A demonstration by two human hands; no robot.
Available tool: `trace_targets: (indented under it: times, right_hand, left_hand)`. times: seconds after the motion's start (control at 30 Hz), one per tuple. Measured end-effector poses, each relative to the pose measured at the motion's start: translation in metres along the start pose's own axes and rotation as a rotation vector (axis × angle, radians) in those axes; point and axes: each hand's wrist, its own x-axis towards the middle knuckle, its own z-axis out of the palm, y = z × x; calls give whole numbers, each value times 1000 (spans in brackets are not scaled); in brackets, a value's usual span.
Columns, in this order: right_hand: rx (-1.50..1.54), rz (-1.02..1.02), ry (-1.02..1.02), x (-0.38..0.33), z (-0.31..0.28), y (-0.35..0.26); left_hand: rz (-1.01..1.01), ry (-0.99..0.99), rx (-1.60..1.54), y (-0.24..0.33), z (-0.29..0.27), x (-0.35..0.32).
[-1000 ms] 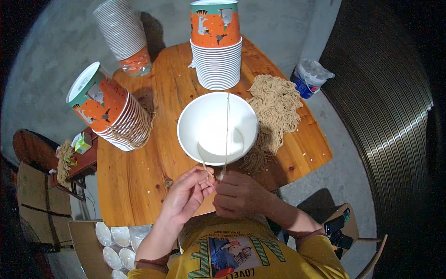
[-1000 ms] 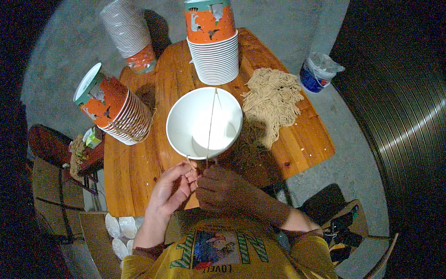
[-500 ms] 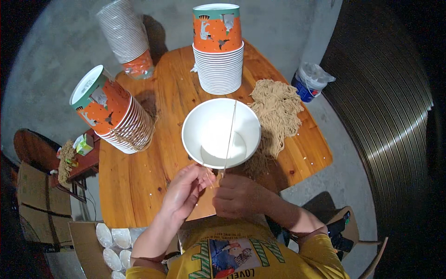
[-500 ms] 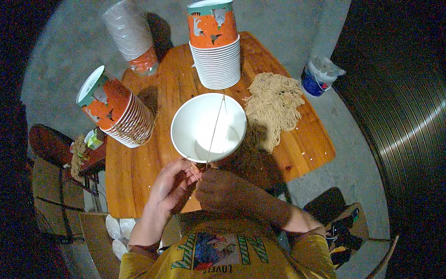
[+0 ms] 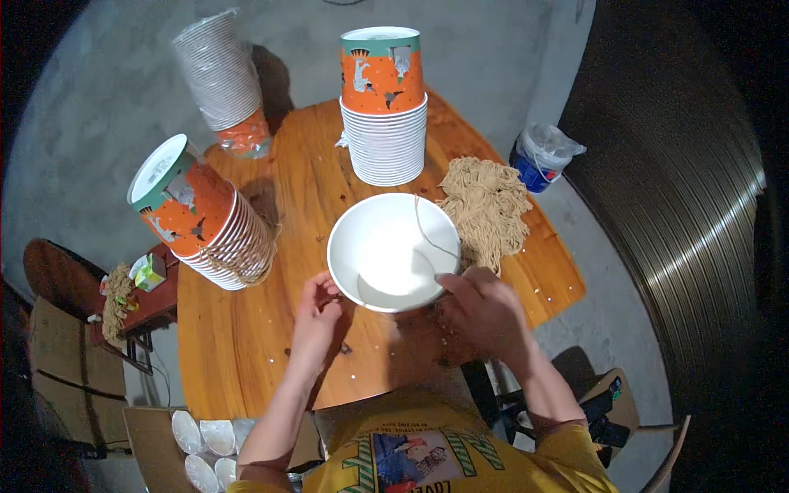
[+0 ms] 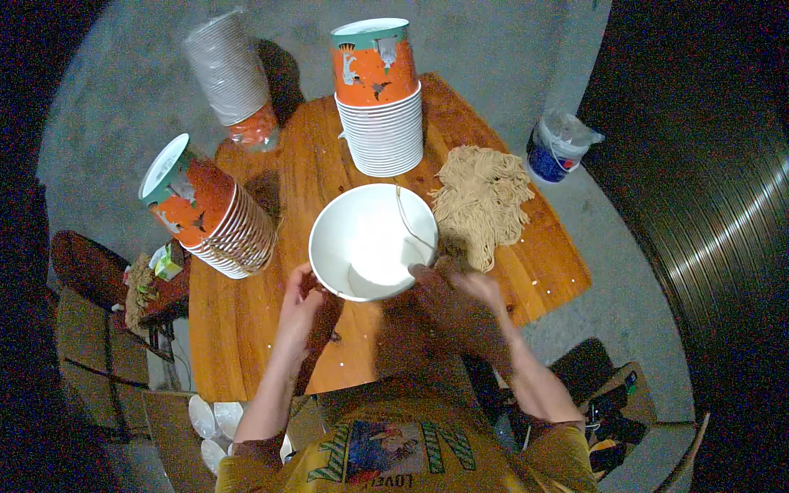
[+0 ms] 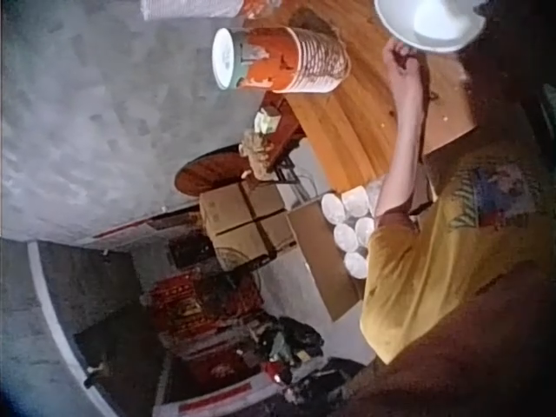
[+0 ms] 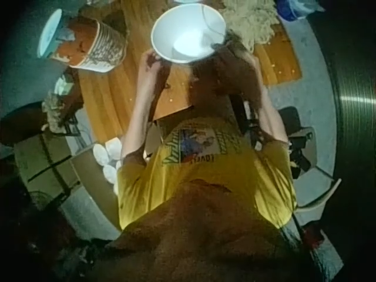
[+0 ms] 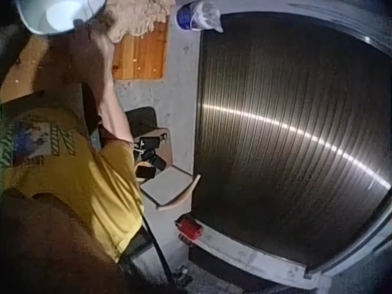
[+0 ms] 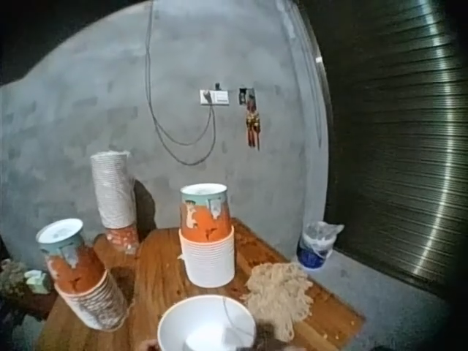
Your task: Threading string through pre-punched holes in paper cups and stacking them in a manufacturing setting.
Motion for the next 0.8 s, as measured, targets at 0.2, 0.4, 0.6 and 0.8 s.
trace_targets:
  times: [0.2, 0.4, 0.6, 0.8]
  right_hand:
    - [442, 221, 6, 31, 6, 14]
    - [1511, 556, -226, 118, -18, -19]
    - [2019, 543, -522, 197, 18, -64]
    - [1974, 455, -439, 266, 48, -92]
  left_hand:
    - [193, -192, -132, 19, -19, 4]
    - [982, -248, 288, 86, -98, 4]
    - [1410, 35, 814, 170, -131, 5]
    - [1465, 140, 785, 204, -183, 44]
